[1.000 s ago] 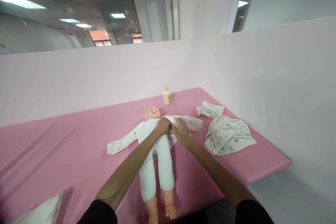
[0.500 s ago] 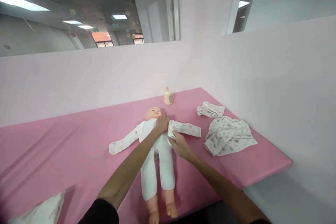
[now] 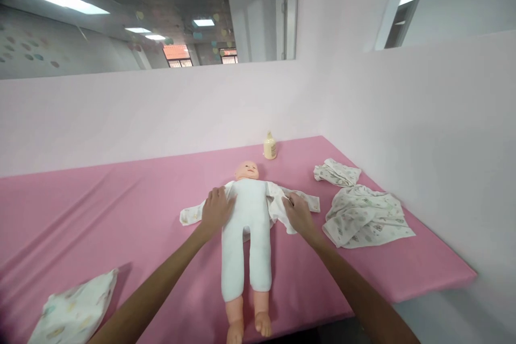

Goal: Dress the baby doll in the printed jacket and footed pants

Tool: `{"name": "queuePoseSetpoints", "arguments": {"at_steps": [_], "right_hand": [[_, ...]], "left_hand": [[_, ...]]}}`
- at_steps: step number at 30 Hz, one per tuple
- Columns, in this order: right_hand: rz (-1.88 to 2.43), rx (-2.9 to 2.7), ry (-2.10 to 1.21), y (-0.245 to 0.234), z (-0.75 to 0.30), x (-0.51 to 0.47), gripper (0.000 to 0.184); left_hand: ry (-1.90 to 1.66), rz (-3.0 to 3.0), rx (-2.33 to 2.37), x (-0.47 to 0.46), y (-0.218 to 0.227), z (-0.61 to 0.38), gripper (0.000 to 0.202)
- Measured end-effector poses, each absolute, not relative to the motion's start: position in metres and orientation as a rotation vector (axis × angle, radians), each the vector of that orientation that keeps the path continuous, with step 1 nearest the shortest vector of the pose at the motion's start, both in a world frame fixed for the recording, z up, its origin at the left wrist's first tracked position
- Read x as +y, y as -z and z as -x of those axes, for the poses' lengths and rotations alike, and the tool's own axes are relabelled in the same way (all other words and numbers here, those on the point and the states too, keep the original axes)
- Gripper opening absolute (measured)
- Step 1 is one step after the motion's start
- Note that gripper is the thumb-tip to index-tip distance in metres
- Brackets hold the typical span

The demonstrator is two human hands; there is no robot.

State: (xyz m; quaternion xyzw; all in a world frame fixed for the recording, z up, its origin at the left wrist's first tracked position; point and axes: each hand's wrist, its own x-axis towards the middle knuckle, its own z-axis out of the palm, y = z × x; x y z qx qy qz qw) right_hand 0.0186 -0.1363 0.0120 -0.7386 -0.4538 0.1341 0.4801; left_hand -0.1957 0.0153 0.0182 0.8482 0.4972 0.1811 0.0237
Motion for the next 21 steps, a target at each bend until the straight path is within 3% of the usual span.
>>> {"name": "queuePoseSetpoints", "arguments": {"at_steps": [9,21], "right_hand": [[1.769,-1.085,-0.379,-0.023,-0.003,-0.123,0.036],[1.919,-1.202,-0.479,0.0,-0.022,-0.142,0.029]], "left_hand": [[-0.502,-1.461,1.065,0.022,0.025,0.236,0.058],[-0.618,-1.909,1.357,0.03,0.027,0.241,0.033]]}}
